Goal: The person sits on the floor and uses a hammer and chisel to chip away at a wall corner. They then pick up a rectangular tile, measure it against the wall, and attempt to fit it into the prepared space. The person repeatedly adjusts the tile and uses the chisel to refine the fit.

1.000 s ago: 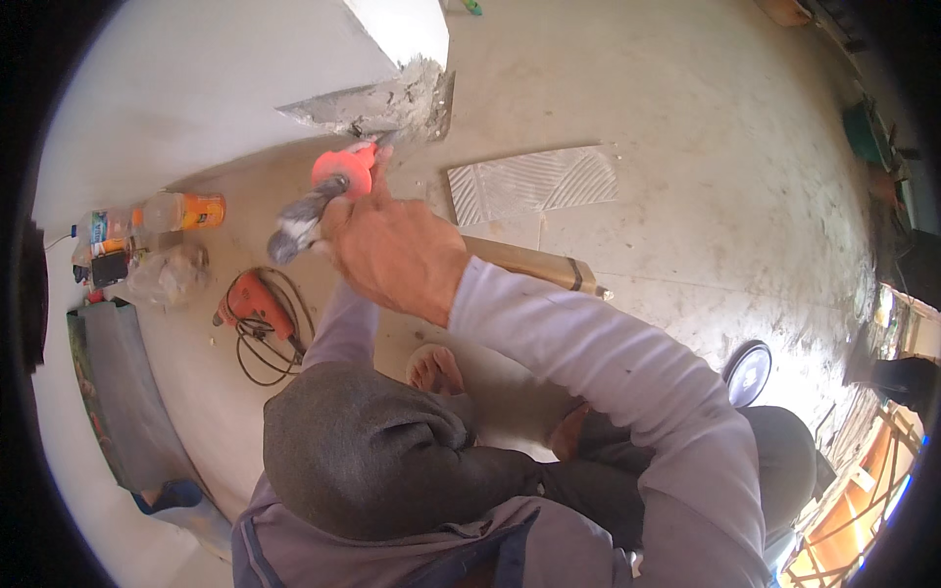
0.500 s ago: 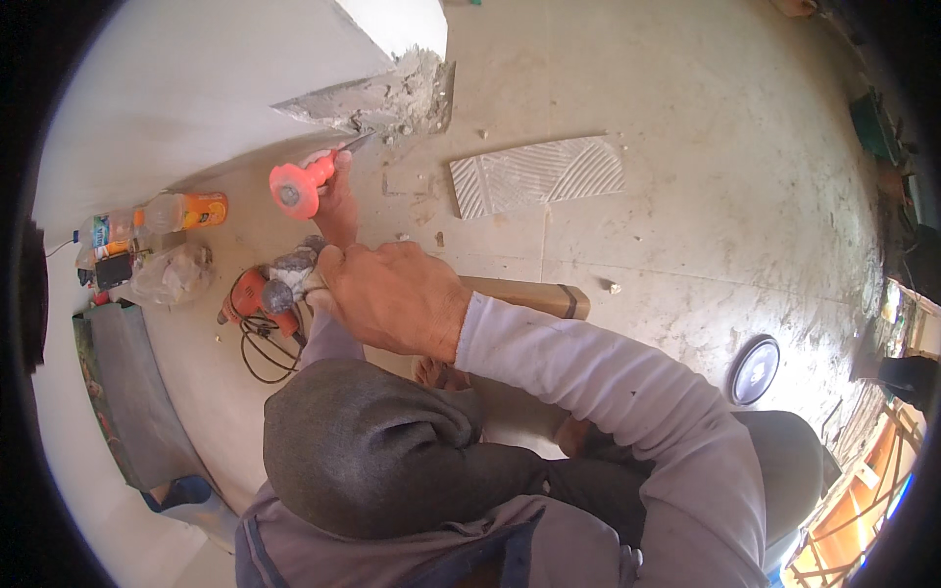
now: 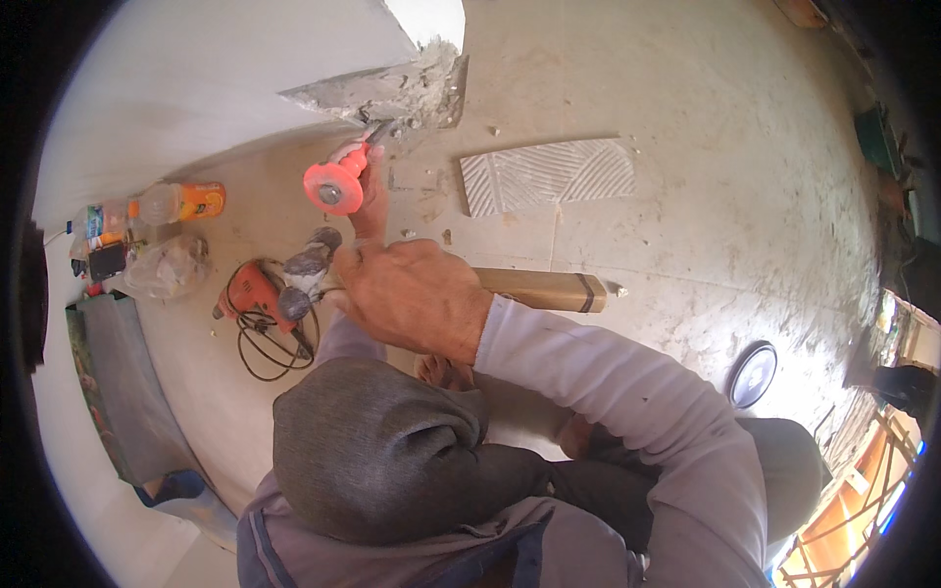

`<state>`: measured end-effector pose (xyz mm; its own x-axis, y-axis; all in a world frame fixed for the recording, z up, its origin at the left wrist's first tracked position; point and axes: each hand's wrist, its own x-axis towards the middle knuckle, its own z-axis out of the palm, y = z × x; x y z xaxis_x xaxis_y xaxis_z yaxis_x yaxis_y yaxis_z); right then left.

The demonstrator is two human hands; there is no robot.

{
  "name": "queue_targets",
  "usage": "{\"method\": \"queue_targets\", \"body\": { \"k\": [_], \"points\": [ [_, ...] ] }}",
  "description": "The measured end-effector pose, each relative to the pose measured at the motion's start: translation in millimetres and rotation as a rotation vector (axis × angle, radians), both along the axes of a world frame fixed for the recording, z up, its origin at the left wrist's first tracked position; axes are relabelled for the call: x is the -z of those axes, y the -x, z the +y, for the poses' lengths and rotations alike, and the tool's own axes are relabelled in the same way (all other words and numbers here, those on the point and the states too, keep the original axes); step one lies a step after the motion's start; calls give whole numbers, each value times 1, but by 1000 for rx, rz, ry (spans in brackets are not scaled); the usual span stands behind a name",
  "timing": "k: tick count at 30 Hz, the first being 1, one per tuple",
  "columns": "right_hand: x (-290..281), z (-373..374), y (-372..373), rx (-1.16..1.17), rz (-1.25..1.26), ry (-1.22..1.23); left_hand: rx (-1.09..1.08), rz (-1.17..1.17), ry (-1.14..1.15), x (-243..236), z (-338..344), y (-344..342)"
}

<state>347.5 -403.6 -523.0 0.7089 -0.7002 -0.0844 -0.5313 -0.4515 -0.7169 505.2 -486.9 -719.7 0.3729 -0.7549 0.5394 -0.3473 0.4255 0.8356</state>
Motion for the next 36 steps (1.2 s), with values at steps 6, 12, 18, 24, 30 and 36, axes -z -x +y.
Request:
{"method": "queue_targets", "body": {
  "k": [6,12,18,24,30,36],
  "points": [
    [6,-1,-1,-11,67,21,-53,-6,-13,3,1,4],
    [4,-4,2,-167,-165,357,-47,-40,5,12,0,3],
    [23,-12,-11,15,177,217,-94,143,-24,26,-5,16],
    [31,-19,-13,39,92,209,-42,241,-36,27,-11,0],
    [5,0,1,-42,45,-25,32,66,-198,-5,11,-21],
    [12,6,22,-105,113,-98,-22,315,-155,-21,36,2]
  ]
}}
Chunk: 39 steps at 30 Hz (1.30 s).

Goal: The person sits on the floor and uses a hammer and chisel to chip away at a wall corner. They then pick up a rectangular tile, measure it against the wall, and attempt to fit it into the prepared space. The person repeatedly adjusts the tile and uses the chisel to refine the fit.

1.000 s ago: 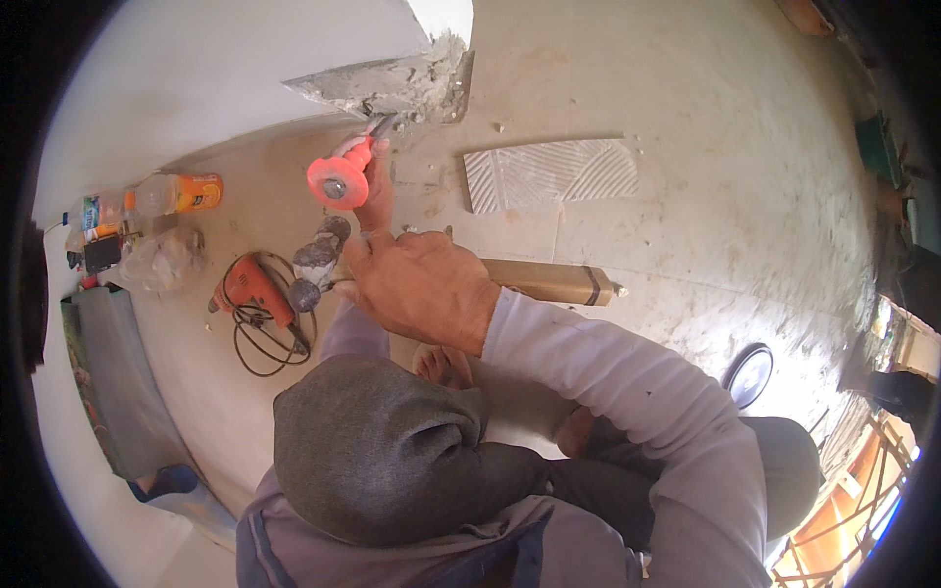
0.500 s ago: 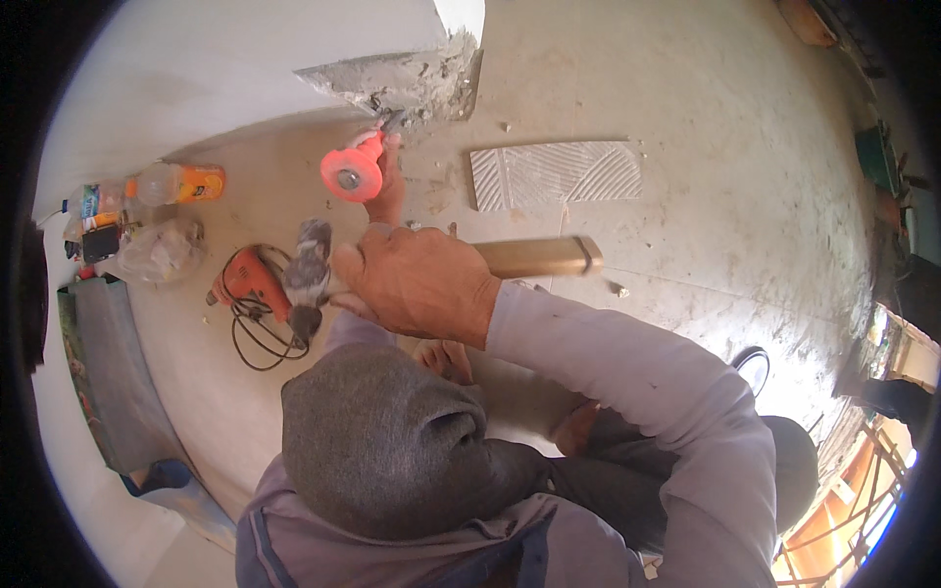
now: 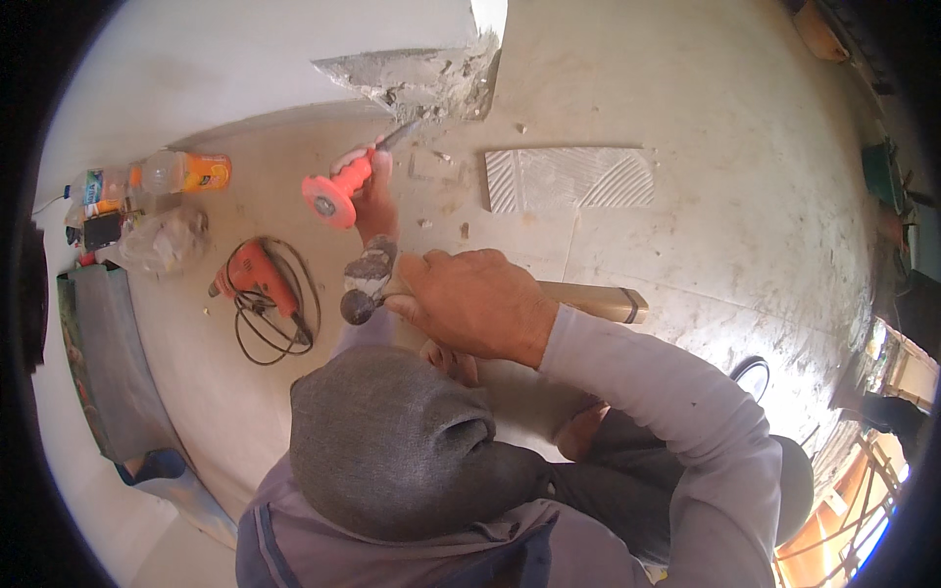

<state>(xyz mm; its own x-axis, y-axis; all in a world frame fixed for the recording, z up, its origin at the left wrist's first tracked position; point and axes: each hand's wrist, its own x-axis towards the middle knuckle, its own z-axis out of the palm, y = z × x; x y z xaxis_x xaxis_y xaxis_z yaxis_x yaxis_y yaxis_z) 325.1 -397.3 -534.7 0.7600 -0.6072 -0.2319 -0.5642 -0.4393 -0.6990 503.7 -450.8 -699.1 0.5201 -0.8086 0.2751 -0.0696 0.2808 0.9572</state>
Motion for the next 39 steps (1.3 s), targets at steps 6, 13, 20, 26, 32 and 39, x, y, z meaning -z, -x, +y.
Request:
{"method": "queue_targets", "body": {
  "k": [6,13,20,26,32,39],
  "points": [
    [-1,-4,-1,19,28,12,-84,-117,60,24,-26,5],
    [-12,-8,16,39,24,-45,261,178,-53,16,-3,66],
    [-47,-21,109,-84,440,-59,52,-370,28,-15,45,-18],
    [26,-1,250,253,541,154,423,-1138,-534,-41,69,-30],
    [81,21,316,388,494,156,589,-1142,-514,6,94,-8],
    [125,34,340,466,321,171,827,-1079,-697,-30,81,-1]
  ]
}}
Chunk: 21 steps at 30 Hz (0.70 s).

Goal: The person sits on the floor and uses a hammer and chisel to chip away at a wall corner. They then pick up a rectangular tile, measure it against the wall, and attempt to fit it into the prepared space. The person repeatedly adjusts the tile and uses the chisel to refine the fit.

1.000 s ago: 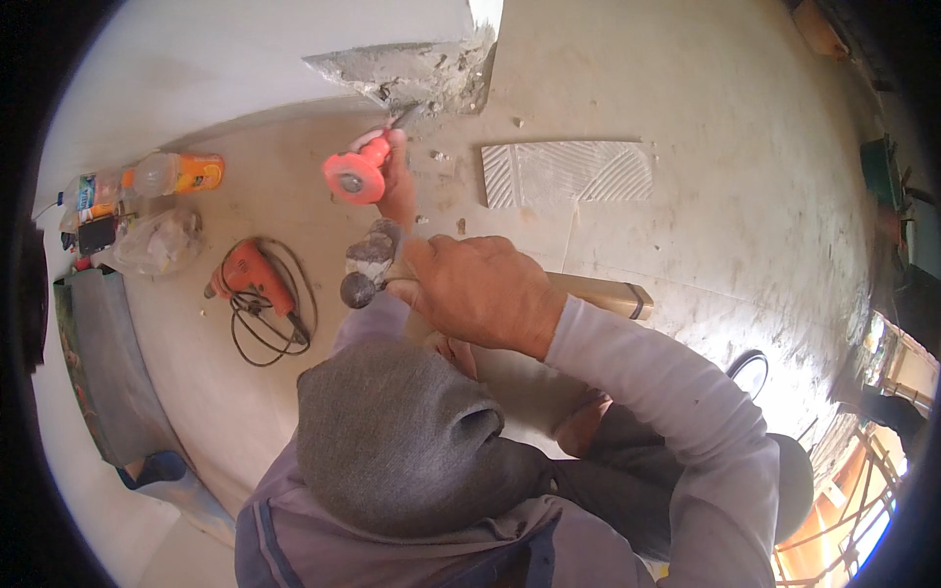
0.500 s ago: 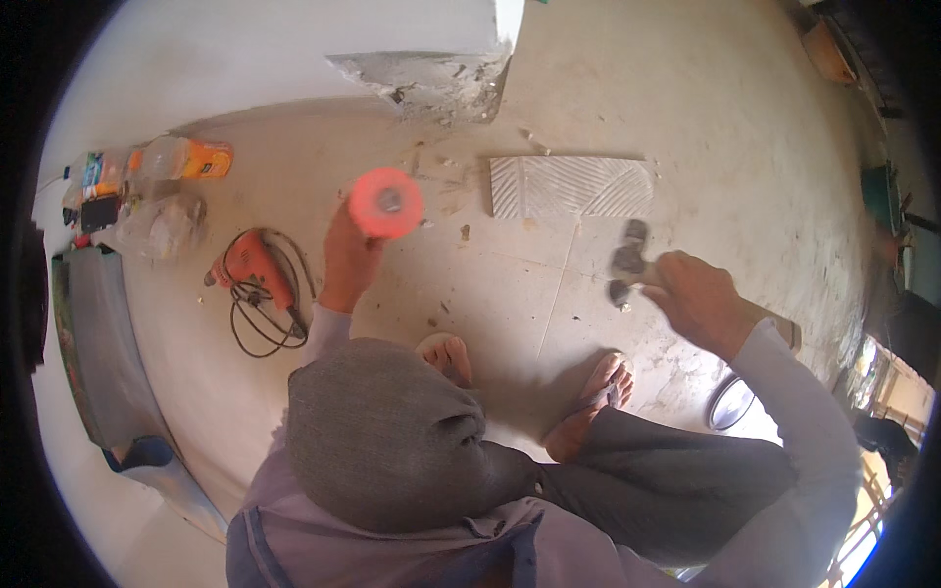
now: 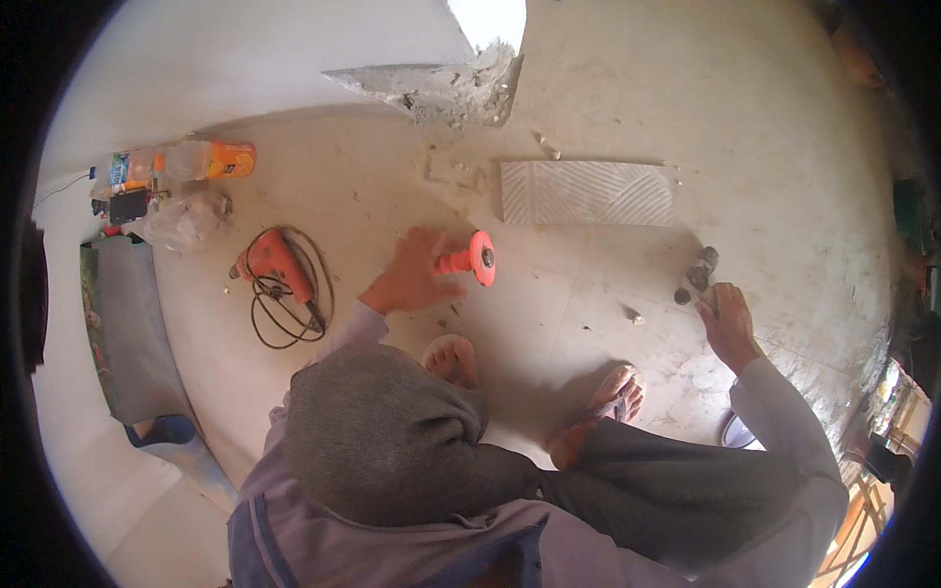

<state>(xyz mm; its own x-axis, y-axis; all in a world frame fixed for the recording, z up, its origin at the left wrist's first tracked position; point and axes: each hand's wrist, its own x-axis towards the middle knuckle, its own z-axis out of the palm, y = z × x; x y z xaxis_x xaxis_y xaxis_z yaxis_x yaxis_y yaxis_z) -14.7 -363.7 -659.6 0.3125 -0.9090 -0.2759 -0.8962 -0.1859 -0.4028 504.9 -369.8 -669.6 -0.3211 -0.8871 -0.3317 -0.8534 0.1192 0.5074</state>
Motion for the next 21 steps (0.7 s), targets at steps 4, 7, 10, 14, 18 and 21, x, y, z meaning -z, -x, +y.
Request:
{"method": "queue_targets", "body": {
  "k": [4,7,10,14,18,21],
  "points": [
    [9,1,1,-21,-16,-10,-678,274,204,31,-72,-3],
    [13,-4,-3,-17,-36,-38,-826,2,267,83,-127,8],
    [12,-4,-5,-7,-35,-68,-691,-168,395,92,-138,61],
    [8,-2,2,54,23,-159,-90,669,-148,-1,-110,113],
    [10,-4,0,46,13,-147,-565,412,385,5,-113,91],
    [9,-11,-9,20,9,-147,-664,-560,887,96,-128,45]
  ]
}}
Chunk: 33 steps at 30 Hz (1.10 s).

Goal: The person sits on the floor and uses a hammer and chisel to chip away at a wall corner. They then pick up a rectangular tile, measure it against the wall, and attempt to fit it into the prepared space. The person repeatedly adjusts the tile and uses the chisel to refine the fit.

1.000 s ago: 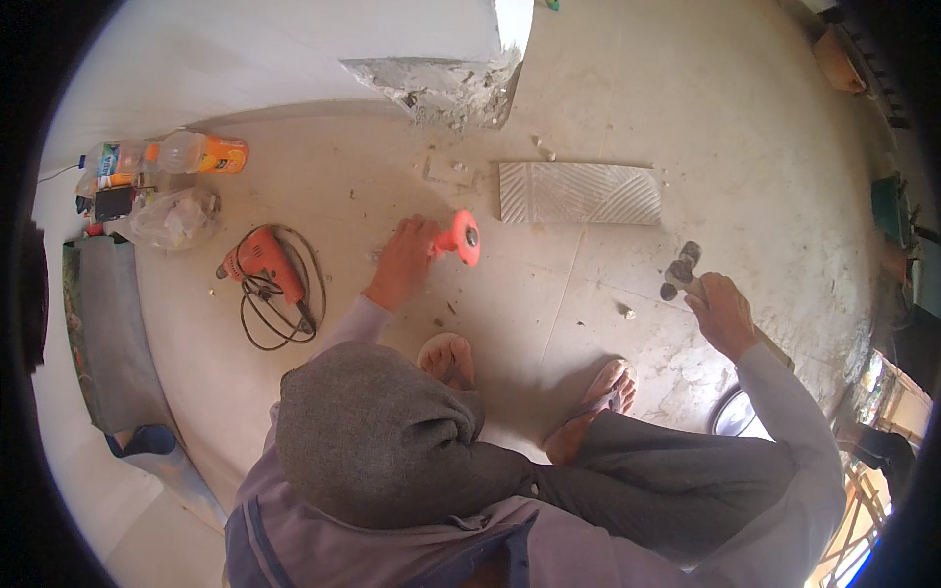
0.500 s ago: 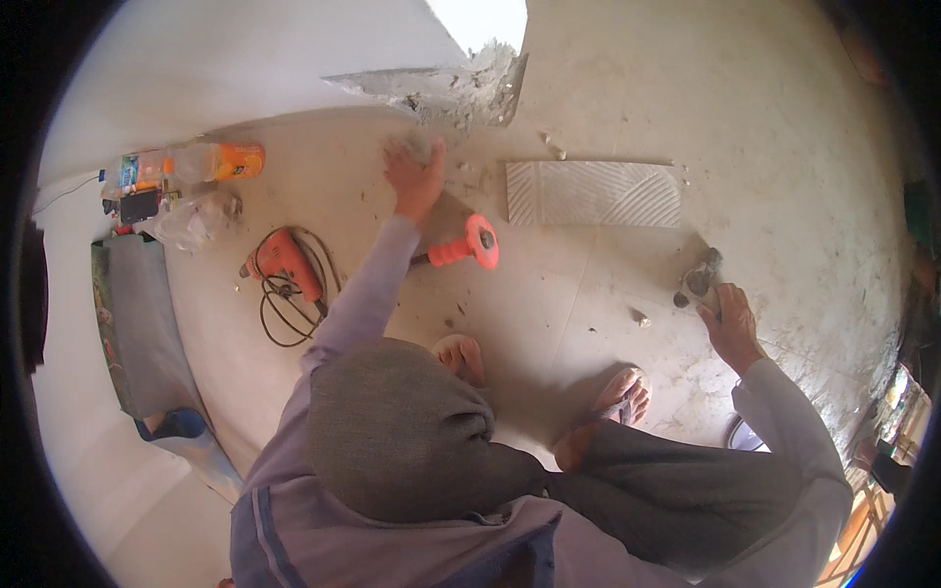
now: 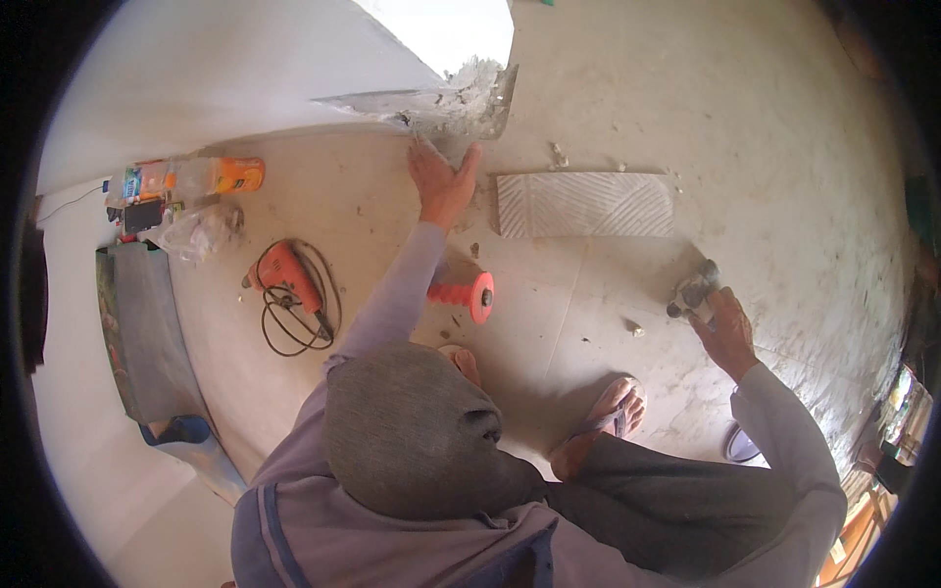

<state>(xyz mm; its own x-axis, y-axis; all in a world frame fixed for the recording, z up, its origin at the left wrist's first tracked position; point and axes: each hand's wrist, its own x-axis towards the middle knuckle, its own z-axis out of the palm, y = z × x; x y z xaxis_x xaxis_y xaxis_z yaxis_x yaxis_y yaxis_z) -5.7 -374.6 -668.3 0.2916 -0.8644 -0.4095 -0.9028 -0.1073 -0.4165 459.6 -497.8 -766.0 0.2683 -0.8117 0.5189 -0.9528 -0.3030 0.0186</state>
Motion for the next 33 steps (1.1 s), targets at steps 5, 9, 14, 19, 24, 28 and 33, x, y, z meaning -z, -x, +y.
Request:
{"method": "queue_targets", "body": {
  "k": [5,9,14,19,24,28,33],
  "points": [
    [-1,4,4,2,48,-12,325,605,-993,-63,-14,54],
    [0,7,9,1,77,-30,325,1128,-979,-144,12,53],
    [-15,-7,-3,-100,183,-1,120,-155,186,-44,-5,17],
    [-28,-25,3,-67,182,55,522,943,-740,-82,15,62],
    [-53,-60,-29,-300,157,210,410,817,-96,-79,16,32],
    [-33,-83,-76,-453,44,222,115,71,-127,-3,0,21],
    [-22,-95,-122,-551,140,203,1020,868,-897,-102,21,71]
  ]
}}
